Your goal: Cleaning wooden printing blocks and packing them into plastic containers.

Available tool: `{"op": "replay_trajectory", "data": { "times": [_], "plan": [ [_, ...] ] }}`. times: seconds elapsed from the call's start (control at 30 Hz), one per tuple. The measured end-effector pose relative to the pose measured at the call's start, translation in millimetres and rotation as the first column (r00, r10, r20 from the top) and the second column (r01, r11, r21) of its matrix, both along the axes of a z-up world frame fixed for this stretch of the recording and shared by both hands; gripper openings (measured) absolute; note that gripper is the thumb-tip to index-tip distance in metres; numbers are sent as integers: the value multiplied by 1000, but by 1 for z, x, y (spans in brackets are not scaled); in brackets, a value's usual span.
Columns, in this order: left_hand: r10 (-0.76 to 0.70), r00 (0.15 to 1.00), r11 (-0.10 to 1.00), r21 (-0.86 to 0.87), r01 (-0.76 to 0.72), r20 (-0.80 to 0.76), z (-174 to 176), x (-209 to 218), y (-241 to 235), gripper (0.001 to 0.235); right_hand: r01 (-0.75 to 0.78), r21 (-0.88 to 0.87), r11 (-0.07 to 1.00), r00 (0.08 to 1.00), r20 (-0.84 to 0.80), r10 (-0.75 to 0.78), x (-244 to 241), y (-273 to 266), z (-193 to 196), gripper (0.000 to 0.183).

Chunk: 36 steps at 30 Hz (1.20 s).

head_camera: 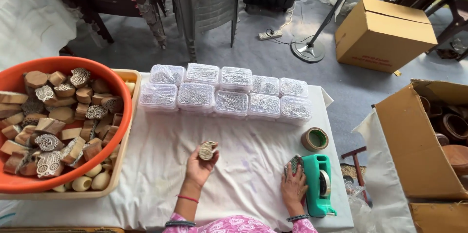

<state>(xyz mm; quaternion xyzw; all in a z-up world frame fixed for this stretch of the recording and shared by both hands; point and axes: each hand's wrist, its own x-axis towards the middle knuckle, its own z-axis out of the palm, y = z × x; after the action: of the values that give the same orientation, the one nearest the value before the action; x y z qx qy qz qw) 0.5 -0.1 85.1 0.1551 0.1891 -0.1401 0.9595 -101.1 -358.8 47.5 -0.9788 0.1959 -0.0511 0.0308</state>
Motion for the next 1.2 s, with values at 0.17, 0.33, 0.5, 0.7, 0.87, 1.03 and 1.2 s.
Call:
{"op": "replay_trajectory", "data": {
  "times": [0.17,0.33,0.5,0.7,0.87,1.03,1.2],
  "plan": [
    [-29,998,1000,4,30,-64,-6,5,-41,32,-75,136,988,988,142,56,12,-32,-27,42],
    [-34,992,999,-1,34,-120,-19,12,-73,31,-307,501,809,874,484,32,28,31,61,41],
    [-148,988,989,0,148,-39,-47,28,-113,35,-750,461,474,633,708,313,47,137,143,55],
    [-111,994,975,196,104,22,9,32,-108,34,-423,559,713,848,522,94,112,155,141,22],
    [-115,987,975,203,90,111,4,41,-89,37,-653,413,635,687,677,265,71,185,160,36],
    [-122,983,967,240,88,134,-3,34,-81,41,-588,497,638,760,609,227,77,182,155,45],
    [-161,986,983,-80,163,38,61,24,-74,45,-386,813,436,853,494,-167,97,148,164,21]
  ]
}}
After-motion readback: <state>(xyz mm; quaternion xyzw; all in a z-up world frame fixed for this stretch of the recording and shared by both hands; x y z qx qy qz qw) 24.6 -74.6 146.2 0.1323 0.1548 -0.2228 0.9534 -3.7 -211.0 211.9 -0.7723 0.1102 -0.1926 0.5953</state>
